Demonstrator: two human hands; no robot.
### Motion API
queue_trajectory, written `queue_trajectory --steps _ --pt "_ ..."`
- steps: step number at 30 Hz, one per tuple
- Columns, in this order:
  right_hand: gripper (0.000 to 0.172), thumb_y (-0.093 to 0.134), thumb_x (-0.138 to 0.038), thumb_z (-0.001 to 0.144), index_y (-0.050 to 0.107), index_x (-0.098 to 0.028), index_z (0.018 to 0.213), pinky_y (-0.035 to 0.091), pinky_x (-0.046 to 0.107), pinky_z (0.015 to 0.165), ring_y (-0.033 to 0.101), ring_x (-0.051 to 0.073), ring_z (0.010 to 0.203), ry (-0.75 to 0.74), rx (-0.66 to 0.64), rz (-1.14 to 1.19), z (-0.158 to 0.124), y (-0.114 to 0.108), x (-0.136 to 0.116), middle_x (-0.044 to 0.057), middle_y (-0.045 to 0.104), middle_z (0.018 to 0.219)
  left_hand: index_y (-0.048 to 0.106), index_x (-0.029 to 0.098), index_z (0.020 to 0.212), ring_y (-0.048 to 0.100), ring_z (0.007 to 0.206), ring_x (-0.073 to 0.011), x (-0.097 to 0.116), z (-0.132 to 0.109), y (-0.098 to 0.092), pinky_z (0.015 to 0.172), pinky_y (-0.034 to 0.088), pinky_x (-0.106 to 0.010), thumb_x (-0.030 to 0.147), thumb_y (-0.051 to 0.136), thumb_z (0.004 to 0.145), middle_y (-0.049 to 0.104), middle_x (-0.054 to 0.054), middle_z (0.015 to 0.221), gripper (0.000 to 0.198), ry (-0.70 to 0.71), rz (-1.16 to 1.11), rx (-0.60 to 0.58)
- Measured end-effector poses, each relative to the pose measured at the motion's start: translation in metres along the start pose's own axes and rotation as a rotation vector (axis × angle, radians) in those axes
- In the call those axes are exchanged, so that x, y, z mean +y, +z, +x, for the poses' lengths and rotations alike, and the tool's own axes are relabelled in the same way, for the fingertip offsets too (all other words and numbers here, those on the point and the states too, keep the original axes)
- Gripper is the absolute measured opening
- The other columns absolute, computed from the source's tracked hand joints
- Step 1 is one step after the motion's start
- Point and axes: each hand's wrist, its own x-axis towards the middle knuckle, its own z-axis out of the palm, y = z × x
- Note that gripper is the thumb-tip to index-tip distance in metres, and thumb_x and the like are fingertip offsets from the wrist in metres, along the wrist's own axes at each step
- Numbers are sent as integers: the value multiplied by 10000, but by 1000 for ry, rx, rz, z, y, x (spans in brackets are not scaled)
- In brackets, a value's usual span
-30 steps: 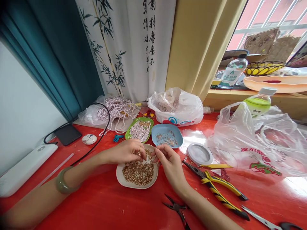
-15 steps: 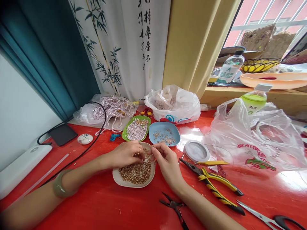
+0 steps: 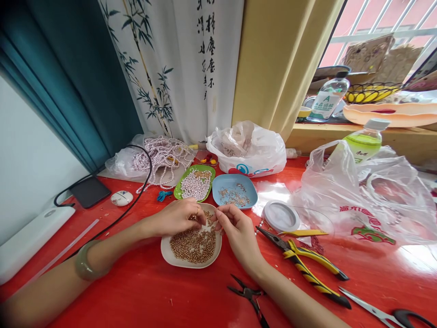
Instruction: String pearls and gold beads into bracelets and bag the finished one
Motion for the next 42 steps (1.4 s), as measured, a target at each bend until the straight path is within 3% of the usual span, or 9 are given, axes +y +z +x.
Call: queue_trajectory --steps 15,26,29,37,42 --pt "172 496 -327 806 557 -177 748 406 228 517 517 123 569 9 0 -13 0 0 0 -3 567 638 669 237 769 505 784 -175 1 -2 0 610 333 -242 176 575 707 623 5 734 128 34 51 -30" --pt "190 500 -345 794 561 -176 734 411 231 508 520 123 560 10 3 -15 1 1 -1 6 577 643 644 203 713 514 792 -190 2 0 3 595 355 -255 184 555 673 589 -22 724 100 -45 72 -51" --pt "194 499 -344 791 560 -179 709 406 229 504 519 121 547 12 0 -20 0 1 -3 -4 563 604 634 184 729 534 761 -164 -1 2 1 636 382 -260 168 541 683 616 -14 751 106 -83 -109 -15" --pt "210 490 -310 789 530 -177 631 366 216 455 445 94 465 44 -79 -34 -5 3 -7 -14 552 554 593 121 714 507 587 -71 -8 9 0 579 388 -206 206 648 655 568 16 639 117 -257 -1055 130" --pt "193 483 -266 770 514 -182 600 347 210 438 446 96 451 79 -135 -52 -6 4 -7 -21 553 531 603 113 747 480 558 -48 -6 8 2 538 359 -191 211 708 610 568 4 692 199 -317 -1322 129"
